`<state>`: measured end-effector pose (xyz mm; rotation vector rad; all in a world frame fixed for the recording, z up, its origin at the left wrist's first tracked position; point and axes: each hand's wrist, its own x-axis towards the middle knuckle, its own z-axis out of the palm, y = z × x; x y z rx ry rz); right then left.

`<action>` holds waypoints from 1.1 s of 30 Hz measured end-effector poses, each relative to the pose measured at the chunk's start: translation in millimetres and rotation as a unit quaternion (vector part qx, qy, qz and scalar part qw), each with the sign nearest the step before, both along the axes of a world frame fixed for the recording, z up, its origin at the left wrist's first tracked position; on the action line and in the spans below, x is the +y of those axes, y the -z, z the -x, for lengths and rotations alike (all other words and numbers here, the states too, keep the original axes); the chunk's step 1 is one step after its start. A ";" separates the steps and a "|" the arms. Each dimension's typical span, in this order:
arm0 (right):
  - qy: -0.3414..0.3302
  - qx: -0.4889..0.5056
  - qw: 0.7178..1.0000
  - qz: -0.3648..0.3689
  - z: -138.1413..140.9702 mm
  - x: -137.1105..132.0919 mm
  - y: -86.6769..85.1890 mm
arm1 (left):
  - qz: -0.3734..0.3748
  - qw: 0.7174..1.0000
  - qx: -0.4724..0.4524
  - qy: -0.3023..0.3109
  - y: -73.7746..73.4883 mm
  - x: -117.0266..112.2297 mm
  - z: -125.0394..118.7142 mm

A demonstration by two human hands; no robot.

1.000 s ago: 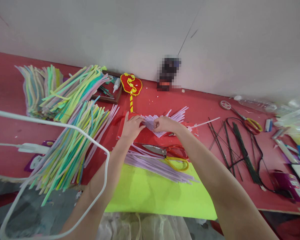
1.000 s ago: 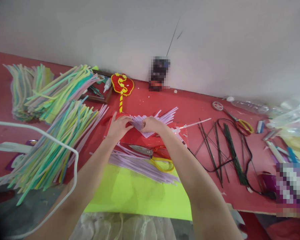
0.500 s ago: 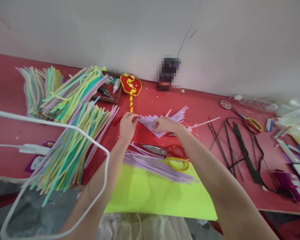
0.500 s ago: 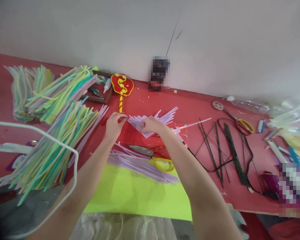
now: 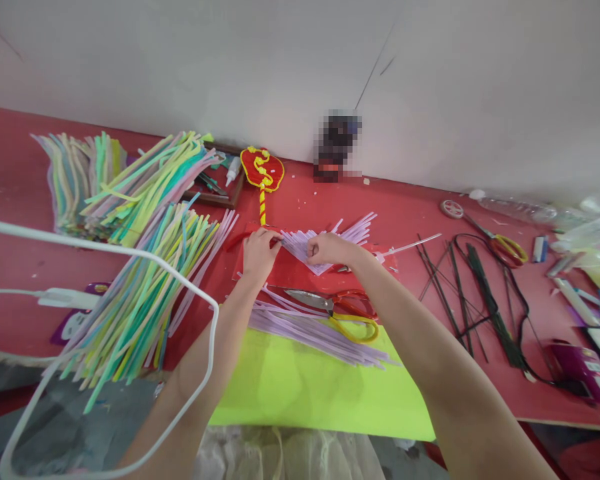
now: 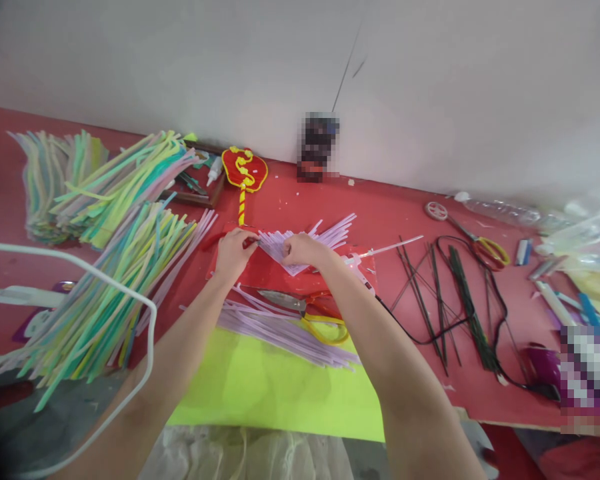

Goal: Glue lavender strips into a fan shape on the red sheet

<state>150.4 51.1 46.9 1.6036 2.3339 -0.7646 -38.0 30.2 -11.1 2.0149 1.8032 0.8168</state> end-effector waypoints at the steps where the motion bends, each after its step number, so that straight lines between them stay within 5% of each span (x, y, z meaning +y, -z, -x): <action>1: -0.001 -0.001 1.000 0.002 0.1 0.0 -0.3 | 0.000 1.000 0.002 0.001 -0.1 0.0 0.0; 16: -0.008 -0.001 1.000 0.000 0.1 0.4 -0.3 | 0.000 1.000 0.014 0.009 -2.6 -1.5 0.8; 25: -0.003 -0.009 1.000 -0.006 -0.1 0.8 1.5 | -0.045 0.991 0.033 0.119 -3.8 -2.4 -1.8; 33: -0.005 -0.009 1.000 -0.006 -1.1 1.7 3.1 | -0.011 0.993 -0.002 0.113 -1.4 -2.0 -2.3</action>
